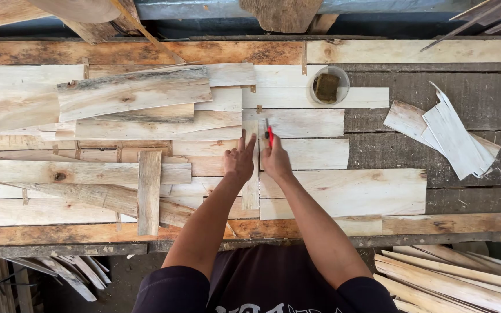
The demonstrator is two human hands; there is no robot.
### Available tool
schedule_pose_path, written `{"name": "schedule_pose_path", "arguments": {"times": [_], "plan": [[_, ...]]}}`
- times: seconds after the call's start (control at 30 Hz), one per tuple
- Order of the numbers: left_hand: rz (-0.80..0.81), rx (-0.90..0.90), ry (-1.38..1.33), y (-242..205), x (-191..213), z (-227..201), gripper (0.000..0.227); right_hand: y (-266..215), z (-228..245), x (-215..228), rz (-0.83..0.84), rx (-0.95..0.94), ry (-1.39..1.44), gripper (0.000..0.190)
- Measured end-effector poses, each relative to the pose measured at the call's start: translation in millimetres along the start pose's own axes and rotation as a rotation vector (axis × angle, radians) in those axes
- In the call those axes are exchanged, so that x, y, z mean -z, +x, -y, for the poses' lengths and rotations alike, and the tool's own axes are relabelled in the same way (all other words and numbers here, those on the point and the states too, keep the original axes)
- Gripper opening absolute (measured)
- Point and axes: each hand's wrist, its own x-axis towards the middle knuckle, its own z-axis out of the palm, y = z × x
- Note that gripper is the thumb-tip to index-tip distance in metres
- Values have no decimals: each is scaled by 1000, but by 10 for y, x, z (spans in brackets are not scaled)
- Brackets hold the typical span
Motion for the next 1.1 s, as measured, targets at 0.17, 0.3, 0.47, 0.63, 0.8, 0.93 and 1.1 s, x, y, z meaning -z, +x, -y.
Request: {"name": "schedule_pose_path", "arguments": {"times": [0.17, 0.3, 0.47, 0.63, 0.8, 0.93, 1.1], "plan": [[21, 15, -14, 22, -86, 9, 90, 443, -878, 142, -360, 163, 184, 23], [-1, 53, -38, 0, -47, -59, 87, 564, -1202, 634, -623, 1, 277, 20], [-20, 91, -45, -28, -43, -140, 86, 951, -1916, 893, -765, 220, 173, 18], [-8, 127, -35, 7, -64, -192, 85, 1089, -2112, 924, -722, 211, 186, 18], [-7, 159, -62, 6, -100, -238, 75, 1075, -2132, 1033, -768, 246, 166, 15], [-8, 175, -65, 11, -148, -277, 75, 1202, -2295, 1062, -753, 289, 229, 17], [-71, 199, -89, -1, -163, -327, 74, 1382, -2426, 1102, -515, 174, 874, 15]]}}
